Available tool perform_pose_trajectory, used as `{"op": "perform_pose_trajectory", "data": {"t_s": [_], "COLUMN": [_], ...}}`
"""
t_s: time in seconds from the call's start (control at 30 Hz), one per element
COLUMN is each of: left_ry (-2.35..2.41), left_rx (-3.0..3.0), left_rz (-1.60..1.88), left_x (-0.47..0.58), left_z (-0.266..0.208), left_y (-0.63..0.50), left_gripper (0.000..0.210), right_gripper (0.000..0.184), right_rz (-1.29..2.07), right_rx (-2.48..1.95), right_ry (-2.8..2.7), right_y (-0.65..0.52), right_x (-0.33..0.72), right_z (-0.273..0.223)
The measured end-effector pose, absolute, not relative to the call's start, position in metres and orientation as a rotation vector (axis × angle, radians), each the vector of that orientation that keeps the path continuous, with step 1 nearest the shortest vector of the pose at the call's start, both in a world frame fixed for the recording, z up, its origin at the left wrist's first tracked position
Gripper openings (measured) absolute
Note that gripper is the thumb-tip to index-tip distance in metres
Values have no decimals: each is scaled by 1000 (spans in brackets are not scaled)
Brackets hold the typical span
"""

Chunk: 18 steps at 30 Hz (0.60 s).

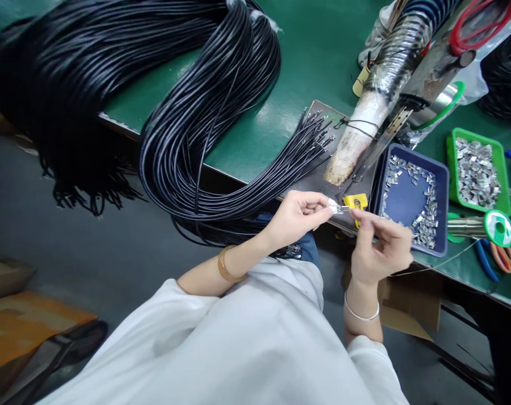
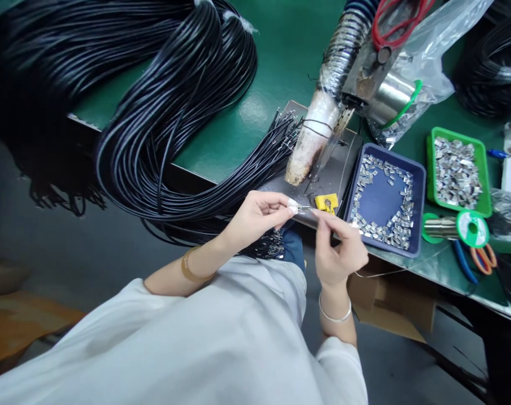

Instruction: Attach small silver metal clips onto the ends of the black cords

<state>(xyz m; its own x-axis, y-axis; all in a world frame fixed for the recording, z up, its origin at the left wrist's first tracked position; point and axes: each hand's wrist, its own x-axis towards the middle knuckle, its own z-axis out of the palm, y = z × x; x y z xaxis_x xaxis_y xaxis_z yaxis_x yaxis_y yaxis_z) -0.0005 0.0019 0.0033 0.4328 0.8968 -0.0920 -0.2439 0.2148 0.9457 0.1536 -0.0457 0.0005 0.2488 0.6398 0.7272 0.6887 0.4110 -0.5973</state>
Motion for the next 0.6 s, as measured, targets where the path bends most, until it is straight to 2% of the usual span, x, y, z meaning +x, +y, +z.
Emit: {"op": "perform_pose_trajectory", "data": {"t_s": [0.17,0.6], "left_ry": [806,759], "left_rx": [1024,1020], "left_rz": [924,1025], "left_x": [1,8], "left_z": [8,12], "left_y": [6,17], "left_gripper": [20,22], "right_gripper": [21,20], "right_rz": [-241,-132], "right_rx": [-1283,-1287], "right_ry": [-1696,-1635], "right_y": [-44,-36], "right_x": [155,153], "right_z": [-8,-6]}}
